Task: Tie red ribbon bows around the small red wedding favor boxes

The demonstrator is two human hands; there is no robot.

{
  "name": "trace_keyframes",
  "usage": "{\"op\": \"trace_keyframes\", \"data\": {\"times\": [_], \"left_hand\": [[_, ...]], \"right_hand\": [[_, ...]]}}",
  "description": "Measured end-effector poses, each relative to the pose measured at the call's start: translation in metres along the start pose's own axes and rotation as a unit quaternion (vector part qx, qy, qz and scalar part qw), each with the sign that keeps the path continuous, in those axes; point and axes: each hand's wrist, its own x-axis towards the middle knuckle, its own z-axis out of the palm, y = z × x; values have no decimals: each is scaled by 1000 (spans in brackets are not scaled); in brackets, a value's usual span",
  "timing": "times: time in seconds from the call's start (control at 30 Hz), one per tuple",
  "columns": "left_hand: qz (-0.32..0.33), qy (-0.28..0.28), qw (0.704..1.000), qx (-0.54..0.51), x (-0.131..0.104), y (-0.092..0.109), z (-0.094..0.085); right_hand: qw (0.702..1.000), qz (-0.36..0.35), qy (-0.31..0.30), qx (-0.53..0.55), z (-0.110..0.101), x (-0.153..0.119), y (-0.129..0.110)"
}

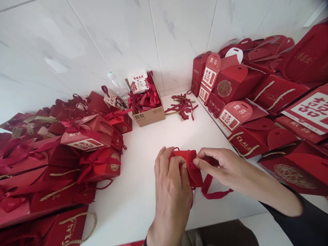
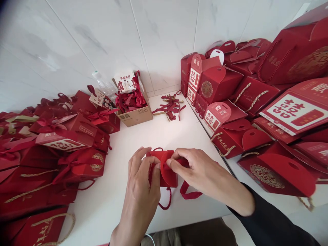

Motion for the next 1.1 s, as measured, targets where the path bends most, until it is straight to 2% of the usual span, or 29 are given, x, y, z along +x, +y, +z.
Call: {"op": "trace_keyframes", "data": {"times": [0.1,0.13,0.2,0.3,0.43,0.6,0.73,1.0,1.1], "left_hand": [[-18,-5,998,-60,0,1,-3],[-21,0,997,-79,0,1,-4],[-20,14,995,-100,-1,1,-6],[-29,42,996,-74,-7,-1,-8],[-76,27,996,-41,-18,-7,-9],[-144,26,975,-169,-23,-12,-12],[-177,24,957,-230,-25,-11,-12],[-181,5,953,-244,-29,-7,-16],[-212,16,943,-257,-26,-9,-19]], "right_hand": [[993,-75,88,-39,5,-3,-6],[988,-109,97,-50,7,-3,-9],[985,-146,70,-51,10,-2,-14],[992,-126,29,-16,15,1,-18],[994,-103,26,8,18,5,-17],[994,-100,36,-6,22,6,-17],[993,-117,36,-8,27,9,-21],[995,-99,9,7,34,13,-27],[993,-115,11,1,35,13,-27]]}}
